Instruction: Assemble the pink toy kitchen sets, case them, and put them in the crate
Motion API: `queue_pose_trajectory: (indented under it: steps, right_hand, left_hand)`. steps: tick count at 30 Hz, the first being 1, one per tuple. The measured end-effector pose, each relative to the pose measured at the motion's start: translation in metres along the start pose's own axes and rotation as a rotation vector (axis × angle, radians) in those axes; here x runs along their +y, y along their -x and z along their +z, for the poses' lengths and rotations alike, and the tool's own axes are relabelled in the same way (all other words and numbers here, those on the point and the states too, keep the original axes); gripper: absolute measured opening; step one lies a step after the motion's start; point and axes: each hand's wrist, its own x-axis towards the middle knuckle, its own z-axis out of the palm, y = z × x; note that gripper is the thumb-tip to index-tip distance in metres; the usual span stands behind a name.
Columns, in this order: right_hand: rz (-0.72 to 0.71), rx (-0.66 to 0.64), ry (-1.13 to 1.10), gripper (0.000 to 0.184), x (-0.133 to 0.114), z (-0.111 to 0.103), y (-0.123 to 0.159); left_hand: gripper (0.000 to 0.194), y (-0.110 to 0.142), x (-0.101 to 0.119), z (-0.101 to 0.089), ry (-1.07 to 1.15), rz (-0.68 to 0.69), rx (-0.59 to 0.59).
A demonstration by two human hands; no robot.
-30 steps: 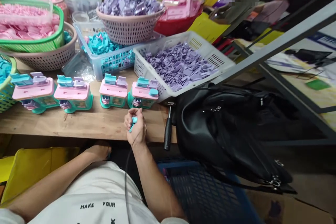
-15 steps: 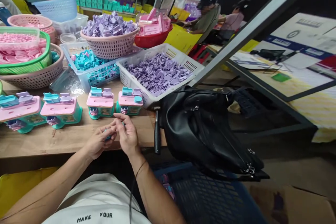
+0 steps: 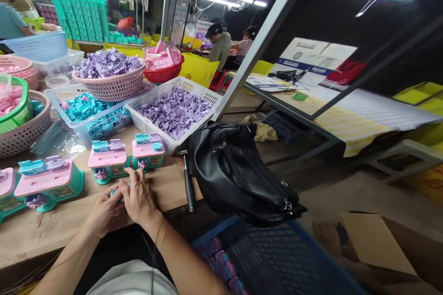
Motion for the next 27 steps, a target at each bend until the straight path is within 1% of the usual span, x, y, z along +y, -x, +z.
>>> queue_pose_trajectory:
  steps: [1,3,6,10,12,15,17,19,21,23,27]
  right_hand:
    - [-0.014,0.034,-0.037,0.037,0.001,-0.002,0.0]
    - [-0.095,0.064,-0.118,0.031,0.004,-0.007,0.0]
    - [-0.208,0.032,-0.173,0.018,0.007,-0.018,-0.003]
    - [-0.235,0.027,-0.129,0.014,0.004,-0.028,-0.019]
    - [-0.252,0.07,-0.074,0.014,0.001,-0.028,-0.034]
    - [-0.237,0.136,-0.013,0.017,0.0,-0.021,-0.057]
    - [-0.212,0.113,0.012,0.018,0.0,-0.014,-0.07]
    - [-0.179,0.054,0.043,0.018,0.001,-0.009,-0.078]
    - [-0.137,0.007,0.057,0.016,0.001,-0.006,-0.082]
    - [-0.1,-0.029,0.037,0.015,-0.001,-0.006,-0.083]
    - [-0.032,-0.034,-0.056,0.015,-0.004,-0.007,-0.079]
  left_hand:
    - [0.071,0.0,0.001,-0.001,0.013,0.007,-0.002]
    - [0.069,-0.001,0.002,-0.002,0.039,0.035,0.012]
    - [0.067,-0.005,0.002,-0.001,0.068,0.103,0.066]
    - [0.062,-0.012,0.009,0.003,0.097,0.212,0.072]
    - [0.059,-0.013,0.016,0.003,0.155,0.232,0.048]
    - [0.051,-0.009,0.03,-0.002,0.338,0.158,-0.046]
    - [0.04,-0.005,0.036,-0.007,0.486,0.066,-0.139]
    - [0.029,0.0,0.039,-0.013,0.6,-0.014,-0.203]
    - [0.023,0.003,0.039,-0.017,0.663,-0.06,-0.225]
    - [0.021,0.005,0.036,-0.02,0.699,-0.073,-0.239]
    - [0.018,0.0,0.029,-0.023,0.749,-0.093,-0.291]
